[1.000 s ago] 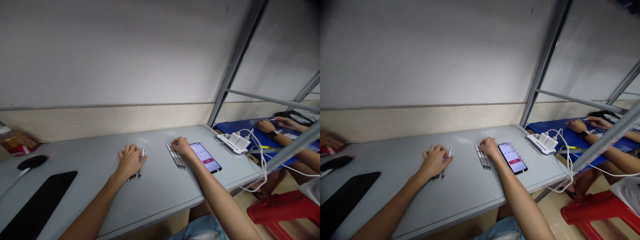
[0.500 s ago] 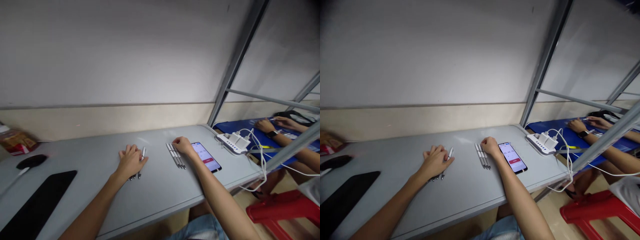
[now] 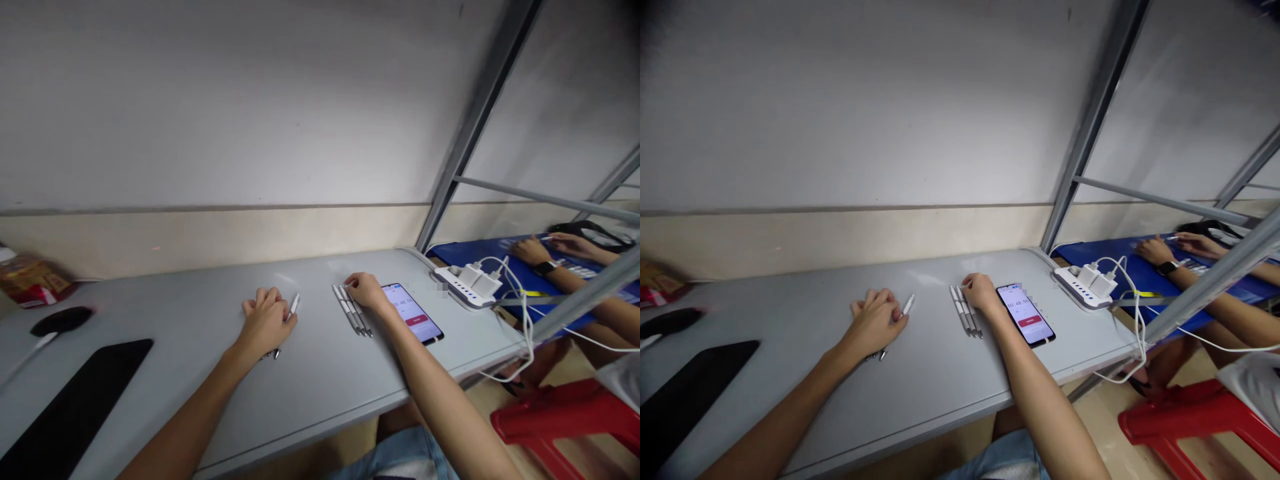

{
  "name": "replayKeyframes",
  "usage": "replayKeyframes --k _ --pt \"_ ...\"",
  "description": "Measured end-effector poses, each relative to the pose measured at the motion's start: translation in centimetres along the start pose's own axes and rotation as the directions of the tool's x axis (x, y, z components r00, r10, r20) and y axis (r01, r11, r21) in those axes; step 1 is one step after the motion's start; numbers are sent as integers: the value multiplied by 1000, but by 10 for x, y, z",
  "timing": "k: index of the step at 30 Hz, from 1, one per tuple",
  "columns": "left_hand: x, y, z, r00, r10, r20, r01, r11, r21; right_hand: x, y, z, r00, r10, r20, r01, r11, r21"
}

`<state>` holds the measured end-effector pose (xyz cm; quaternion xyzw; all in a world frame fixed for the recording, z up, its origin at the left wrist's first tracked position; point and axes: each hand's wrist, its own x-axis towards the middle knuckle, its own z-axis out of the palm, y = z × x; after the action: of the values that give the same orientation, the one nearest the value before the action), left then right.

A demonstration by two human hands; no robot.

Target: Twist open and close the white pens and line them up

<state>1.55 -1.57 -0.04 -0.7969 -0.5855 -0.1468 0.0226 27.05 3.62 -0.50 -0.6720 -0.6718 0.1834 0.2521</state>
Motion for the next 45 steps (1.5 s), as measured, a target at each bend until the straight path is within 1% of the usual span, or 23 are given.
replayKeyframes --k 3,11,15,17,20,22,23,25,26,28,29,31,32,35,37,39,41,43,45 --pt "0 0 -1 1000 0 -6 0 1000 -8 0 -1 0 1000 7 1 -7 1000 -5" --pt "1 -1 0 998 47 -36 -48 998 -37 -2 -5 -2 1000 0 2 0 1000 1" --pt "1 0 0 998 43 -43 -45 998 -48 -2 -4 -2 1000 -6 -13 6 1000 7" --pt "1 2 -2 998 39 -47 -43 996 -73 -2 -4 -2 999 -14 -33 14 1000 11" --pt "1 7 -7 998 44 -34 -49 985 -165 -2 -6 -2 997 -35 -69 37 999 22" --pt "1 11 -11 999 41 -27 -46 970 -240 -5 -11 -3 990 -104 -96 112 991 73" --pt "1 12 -13 999 39 -28 -45 960 -277 -8 -15 -4 981 -164 -105 176 976 126" --pt "1 15 -17 998 51 -22 -56 932 -358 -15 -24 -5 945 -314 -94 327 894 306" --pt "1 16 -18 998 68 -12 -67 913 -403 -18 -28 -5 922 -383 -61 374 837 400" --pt "2 17 -19 994 107 4 -92 871 -483 -24 -35 -4 876 -482 8 408 750 521" --pt "3 16 -19 992 124 7 -103 855 -509 -26 -37 -3 853 -520 44 418 731 538" --pt "3 14 -18 991 133 -1 -115 853 -509 -28 -39 0 828 -553 90 434 735 521" --pt "4 12 -16 992 128 -8 -116 869 -481 -28 -40 1 831 -548 99 435 749 499" --pt "4 6 -10 991 126 -45 -134 941 -312 -27 -38 4 870 -483 98 389 796 463" --pt "5 1 -5 983 165 -82 -179 960 -213 -26 -37 4 894 -433 118 323 802 502" --pt "6 -3 -2 974 194 -114 -212 963 -169 -26 -37 2 907 -381 180 217 788 576" --pt "7 -5 -1 963 228 -142 -247 959 -139 -25 -37 0 900 -330 284 73 758 648" --pt "7 -6 -1 951 260 -166 -279 955 -102 -25 -36 0 877 -298 377 -53 720 692" --pt "7 -6 -3 943 285 -174 -299 952 -64 -23 -36 2 860 -287 423 -126 682 720"
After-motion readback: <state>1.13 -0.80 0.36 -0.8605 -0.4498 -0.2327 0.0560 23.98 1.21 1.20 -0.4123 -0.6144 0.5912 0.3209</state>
